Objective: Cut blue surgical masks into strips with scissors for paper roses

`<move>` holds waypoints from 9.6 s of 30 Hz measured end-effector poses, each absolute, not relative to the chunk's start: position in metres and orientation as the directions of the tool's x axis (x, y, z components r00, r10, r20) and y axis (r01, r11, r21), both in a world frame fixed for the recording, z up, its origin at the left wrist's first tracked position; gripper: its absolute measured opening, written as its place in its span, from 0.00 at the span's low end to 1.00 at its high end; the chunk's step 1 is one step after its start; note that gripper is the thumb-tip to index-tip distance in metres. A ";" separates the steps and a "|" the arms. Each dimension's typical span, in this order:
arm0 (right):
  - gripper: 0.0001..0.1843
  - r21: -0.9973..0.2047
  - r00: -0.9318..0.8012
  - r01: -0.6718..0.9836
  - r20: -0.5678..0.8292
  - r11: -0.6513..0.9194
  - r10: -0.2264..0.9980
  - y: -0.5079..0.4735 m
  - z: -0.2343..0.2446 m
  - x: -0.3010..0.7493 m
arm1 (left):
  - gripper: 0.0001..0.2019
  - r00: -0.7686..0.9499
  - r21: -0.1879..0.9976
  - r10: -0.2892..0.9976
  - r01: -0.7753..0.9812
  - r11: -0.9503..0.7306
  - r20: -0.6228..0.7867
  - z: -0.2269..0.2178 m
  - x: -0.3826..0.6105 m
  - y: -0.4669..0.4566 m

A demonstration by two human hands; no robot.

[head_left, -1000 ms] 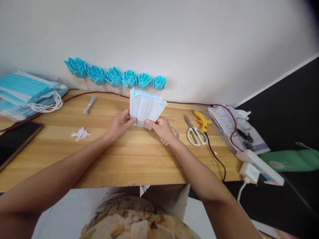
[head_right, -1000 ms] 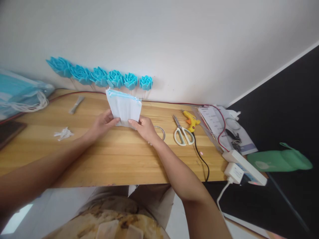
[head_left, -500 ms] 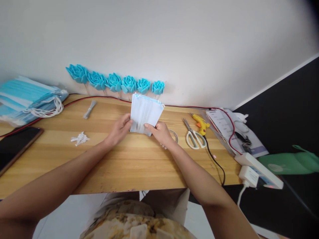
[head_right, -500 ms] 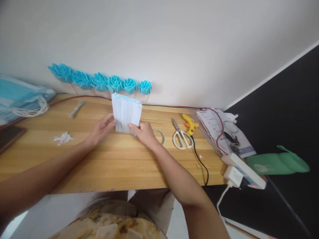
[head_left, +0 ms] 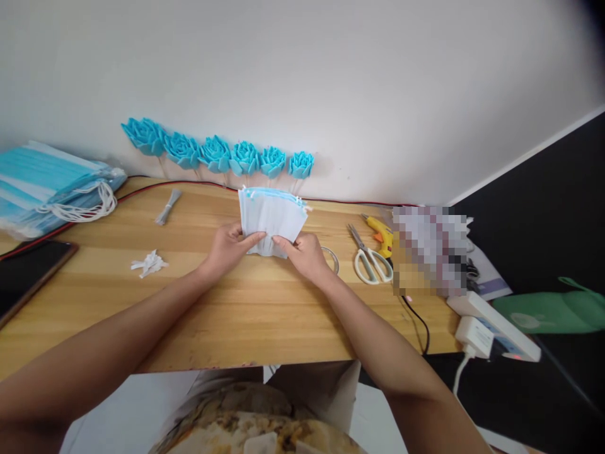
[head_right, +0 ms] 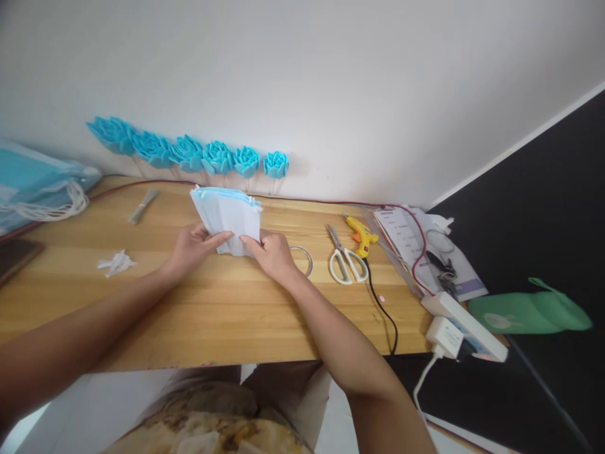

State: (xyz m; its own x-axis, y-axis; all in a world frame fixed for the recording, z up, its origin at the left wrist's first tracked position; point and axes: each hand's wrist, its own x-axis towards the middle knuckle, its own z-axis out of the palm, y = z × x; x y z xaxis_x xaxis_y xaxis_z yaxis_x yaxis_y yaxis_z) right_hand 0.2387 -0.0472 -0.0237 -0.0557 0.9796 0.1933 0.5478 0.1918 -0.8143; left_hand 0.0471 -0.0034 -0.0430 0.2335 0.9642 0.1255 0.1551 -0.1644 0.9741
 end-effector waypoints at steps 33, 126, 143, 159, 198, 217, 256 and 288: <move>0.21 -0.855 -0.121 0.476 0.166 0.204 0.979 -0.039 -0.025 0.252 | 0.26 0.261 0.935 0.920 0.124 -0.332 0.293 -0.035 0.040 0.003; 0.36 -0.996 -0.102 -0.052 -0.071 -0.077 0.992 -0.033 -0.023 0.257 | 0.24 0.091 0.944 0.981 -0.269 0.191 -0.173 -0.024 0.025 0.011; 0.17 -0.893 0.091 0.392 0.278 0.222 0.956 -0.049 -0.011 0.242 | 0.18 0.327 0.978 0.936 0.112 -0.177 0.133 -0.024 0.035 -0.007; 0.15 -0.831 -0.042 0.470 0.316 0.298 0.948 -0.050 -0.021 0.241 | 0.27 0.331 0.999 0.943 0.049 0.009 -0.025 -0.034 0.038 -0.008; 0.30 -0.810 0.082 0.501 0.397 0.307 0.914 -0.037 -0.040 0.241 | 0.32 0.263 0.996 0.962 -0.027 0.089 -0.079 -0.031 0.035 -0.002; 0.09 -0.772 0.044 0.534 0.432 0.345 0.901 -0.043 -0.031 0.238 | 0.30 0.270 0.979 0.951 -0.092 0.180 -0.149 -0.029 0.037 -0.004; 0.18 -0.944 0.191 0.284 0.231 0.171 0.954 -0.039 -0.027 0.241 | 0.32 0.304 0.984 0.940 -0.037 0.173 -0.154 -0.034 0.038 -0.005; 0.15 -0.916 0.241 -0.348 0.119 0.200 0.963 -0.025 -0.029 0.247 | 0.30 0.149 0.762 0.988 0.635 -0.128 0.042 -0.035 -0.046 -0.013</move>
